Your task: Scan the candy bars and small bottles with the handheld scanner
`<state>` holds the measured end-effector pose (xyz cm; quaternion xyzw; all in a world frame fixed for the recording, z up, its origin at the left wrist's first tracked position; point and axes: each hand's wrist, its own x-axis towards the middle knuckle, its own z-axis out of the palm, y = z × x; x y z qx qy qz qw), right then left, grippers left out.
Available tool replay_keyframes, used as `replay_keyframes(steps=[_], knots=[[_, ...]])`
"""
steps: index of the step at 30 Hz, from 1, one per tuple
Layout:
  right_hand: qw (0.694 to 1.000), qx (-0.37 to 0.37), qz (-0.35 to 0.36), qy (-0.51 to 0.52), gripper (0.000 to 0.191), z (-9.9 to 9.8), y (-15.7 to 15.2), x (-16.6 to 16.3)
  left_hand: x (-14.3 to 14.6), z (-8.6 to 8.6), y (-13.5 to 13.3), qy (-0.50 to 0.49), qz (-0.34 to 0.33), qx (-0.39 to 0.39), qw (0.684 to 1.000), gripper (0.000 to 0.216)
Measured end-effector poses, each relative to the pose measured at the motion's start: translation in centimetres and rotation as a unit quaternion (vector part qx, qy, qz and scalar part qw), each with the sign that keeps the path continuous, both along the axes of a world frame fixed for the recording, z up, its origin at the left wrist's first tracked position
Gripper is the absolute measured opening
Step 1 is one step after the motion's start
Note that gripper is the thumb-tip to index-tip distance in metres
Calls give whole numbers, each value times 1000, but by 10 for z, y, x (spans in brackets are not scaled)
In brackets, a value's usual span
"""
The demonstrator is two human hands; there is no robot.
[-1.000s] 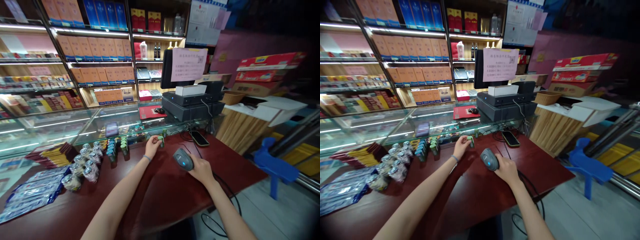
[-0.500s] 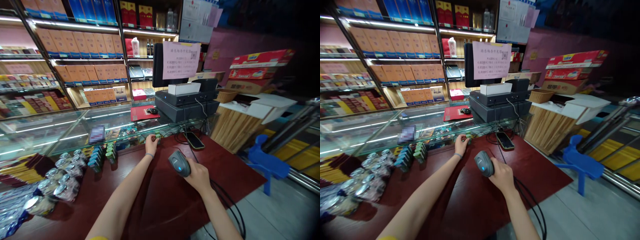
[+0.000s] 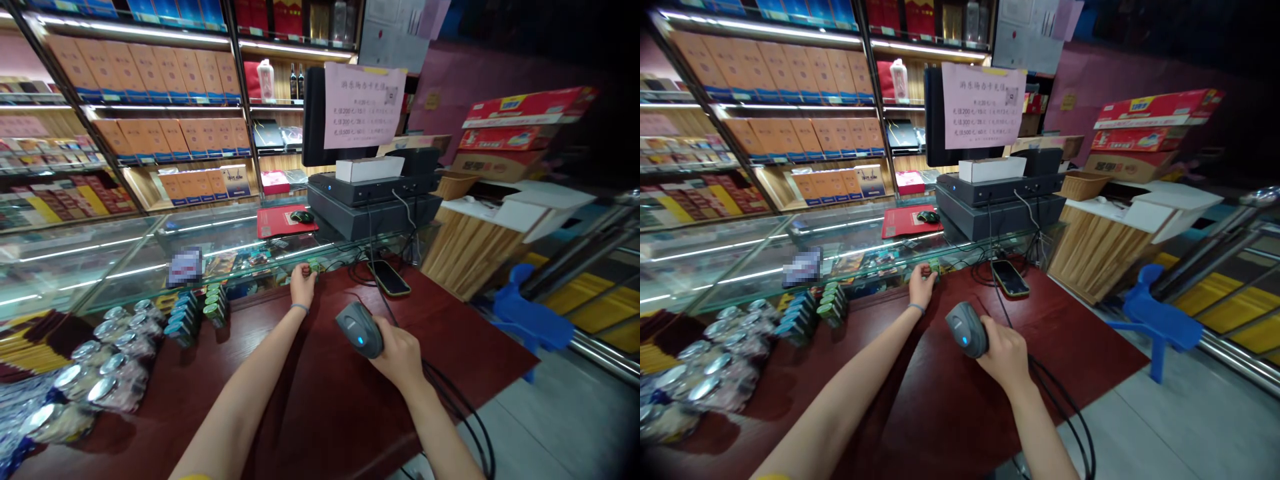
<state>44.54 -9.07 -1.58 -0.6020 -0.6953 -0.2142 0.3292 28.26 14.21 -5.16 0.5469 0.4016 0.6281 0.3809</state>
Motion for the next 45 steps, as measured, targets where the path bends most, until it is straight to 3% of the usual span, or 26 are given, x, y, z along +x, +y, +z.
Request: replay_keyframes(steps=[8, 16, 20, 24, 29, 34, 41, 45], knots=[[999, 15, 16, -23, 35, 0, 2, 1, -13, 8, -20, 13, -3, -22, 1000, 44], [997, 15, 54, -60, 35, 17, -4, -9, -80, 32, -91, 3, -84, -3, 996, 47], [995, 26, 76, -61, 33, 26, -3, -29, -126, 44, -123, 38, -44, 43, 997, 35], [993, 41, 92, -58, 28, 30, 1, -56, -174, 49, -142, 62, 39, 64, 995, 32], [988, 47, 130, -73, 29, 35, 7, -96, -228, 47, -149, 65, 132, 66, 987, 34], [984, 43, 159, -61, 25, 38, 14, -137, -258, 42, -152, 50, 169, 51, 983, 33], [980, 37, 193, -44, 25, 33, 19, -166, -263, 32, -147, 23, 123, 6, 992, 46], [979, 13, 200, -26, 26, 27, 21, -165, -257, 30, -137, 118, 95, 13, 988, 61]])
